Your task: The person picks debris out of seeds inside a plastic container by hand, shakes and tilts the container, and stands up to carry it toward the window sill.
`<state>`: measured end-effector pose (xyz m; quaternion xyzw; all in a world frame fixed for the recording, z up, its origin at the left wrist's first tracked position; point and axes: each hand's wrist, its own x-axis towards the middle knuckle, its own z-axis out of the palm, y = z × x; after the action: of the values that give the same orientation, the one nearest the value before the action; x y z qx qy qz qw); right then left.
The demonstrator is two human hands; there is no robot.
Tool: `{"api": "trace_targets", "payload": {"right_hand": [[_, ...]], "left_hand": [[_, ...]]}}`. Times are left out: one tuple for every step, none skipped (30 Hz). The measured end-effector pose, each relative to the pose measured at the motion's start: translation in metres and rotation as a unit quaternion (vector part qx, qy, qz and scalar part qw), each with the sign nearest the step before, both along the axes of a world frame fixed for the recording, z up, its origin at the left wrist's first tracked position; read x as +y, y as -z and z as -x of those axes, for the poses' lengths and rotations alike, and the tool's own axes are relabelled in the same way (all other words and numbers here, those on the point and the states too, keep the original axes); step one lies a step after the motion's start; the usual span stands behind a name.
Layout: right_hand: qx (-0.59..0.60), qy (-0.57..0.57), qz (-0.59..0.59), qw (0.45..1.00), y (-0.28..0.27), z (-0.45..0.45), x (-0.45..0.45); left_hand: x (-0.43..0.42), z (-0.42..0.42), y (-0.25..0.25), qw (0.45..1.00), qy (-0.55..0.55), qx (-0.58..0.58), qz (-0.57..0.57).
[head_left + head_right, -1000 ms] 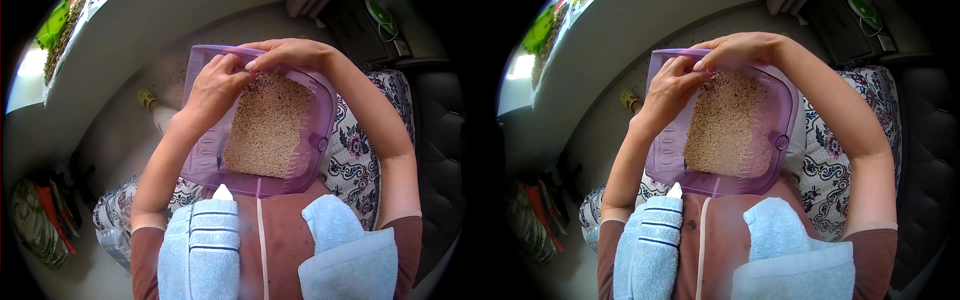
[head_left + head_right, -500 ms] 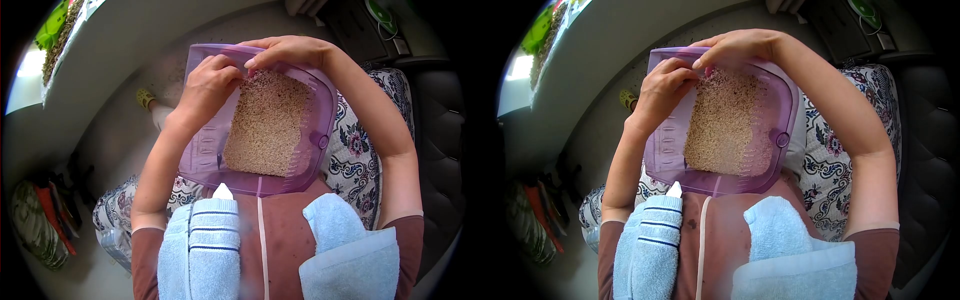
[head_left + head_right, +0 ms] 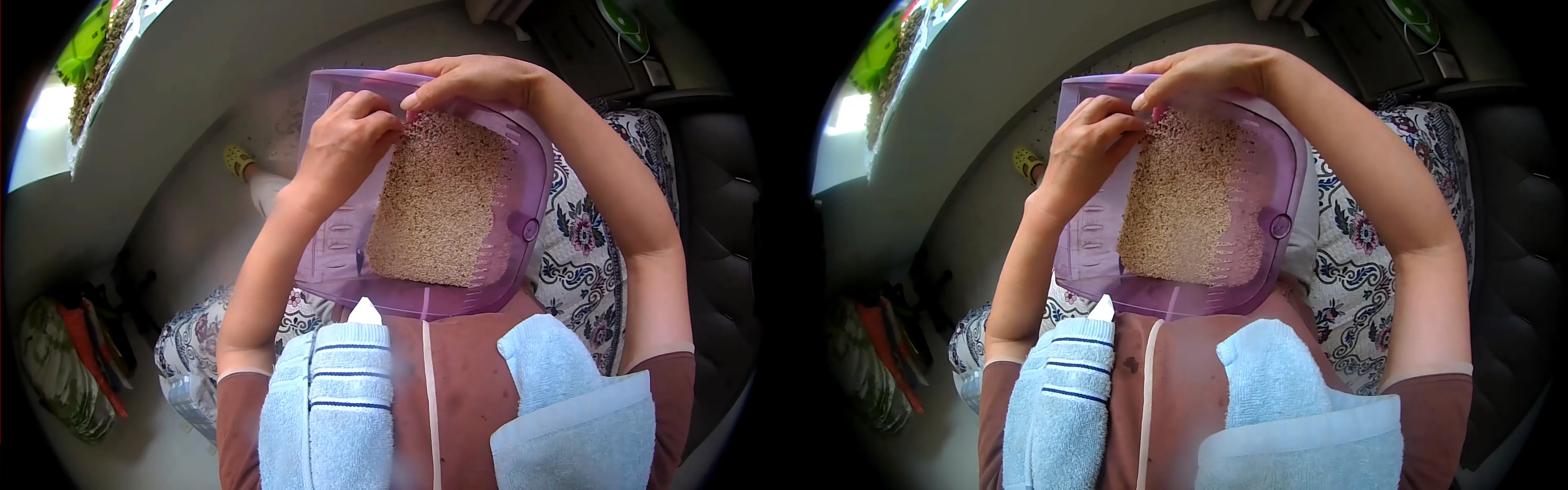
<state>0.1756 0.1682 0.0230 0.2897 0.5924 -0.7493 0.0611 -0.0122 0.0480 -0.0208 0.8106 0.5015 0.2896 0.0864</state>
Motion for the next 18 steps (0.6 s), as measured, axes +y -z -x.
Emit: {"api": "trace_targets", "payload": {"right_hand": [[-0.015,-0.004,-0.017,1.000,-0.001,-0.001,0.001],[-0.013,0.001,-0.013,1.000,-0.001,-0.001,0.000],[-0.010,0.005,-0.010,1.000,-0.001,-0.002,-0.001],[-0.006,0.010,-0.006,1.000,0.000,-0.001,-0.002],[-0.011,0.007,-0.011,1.000,0.000,-0.001,-0.002],[-0.014,0.004,-0.018,1.000,-0.001,-0.001,-0.002],[-0.019,0.002,-0.024,1.000,-0.001,-0.001,-0.002],[-0.018,-0.001,-0.020,1.000,-0.001,0.000,-0.001],[-0.017,-0.003,-0.015,1.000,0.000,0.000,-0.001],[-0.018,-0.006,-0.010,1.000,0.001,0.000,0.000],[-0.019,-0.005,-0.009,1.000,0.002,0.001,0.000],[-0.019,-0.003,-0.008,1.000,0.003,0.001,0.000],[-0.020,-0.002,-0.007,1.000,0.005,0.001,0.000],[-0.022,-0.002,-0.012,1.000,0.006,0.001,0.000],[-0.023,-0.003,-0.016,1.000,0.007,0.002,0.000],[-0.025,-0.004,-0.021,0.999,0.008,0.002,0.001],[-0.029,-0.004,-0.022,0.999,0.006,0.003,0.000],[-0.034,-0.003,-0.023,0.999,0.004,0.004,-0.001]], "left_hand": [[-0.001,0.004,-0.001,1.000,0.002,-0.005,0.000],[-0.002,0.008,-0.002,1.000,0.003,-0.011,0.001],[-0.003,0.011,-0.004,1.000,0.004,-0.016,0.001],[-0.005,0.014,-0.007,1.000,0.001,-0.022,0.015],[-0.007,0.017,-0.008,0.999,-0.013,-0.026,0.013],[-0.009,0.020,-0.009,0.999,-0.028,-0.030,0.010],[-0.011,0.022,-0.010,0.999,-0.042,-0.035,0.007],[-0.013,0.023,-0.010,0.998,-0.047,-0.031,0.016],[-0.013,0.022,-0.009,0.999,-0.037,-0.020,0.013],[-0.013,0.021,-0.008,1.000,-0.028,-0.009,0.010],[-0.013,0.019,-0.007,1.000,-0.018,0.002,0.007],[-0.012,0.015,-0.006,1.000,-0.016,0.012,0.004],[-0.010,0.011,-0.005,1.000,-0.015,0.022,0.002],[-0.009,0.009,-0.003,0.999,-0.013,0.031,0.000],[-0.008,0.010,-0.002,1.000,-0.013,0.025,0.000],[-0.007,0.010,-0.001,1.000,-0.012,0.019,0.001],[-0.006,0.011,0.000,1.000,-0.011,0.013,0.002],[-0.007,0.012,0.001,1.000,-0.013,0.010,0.004]]}}
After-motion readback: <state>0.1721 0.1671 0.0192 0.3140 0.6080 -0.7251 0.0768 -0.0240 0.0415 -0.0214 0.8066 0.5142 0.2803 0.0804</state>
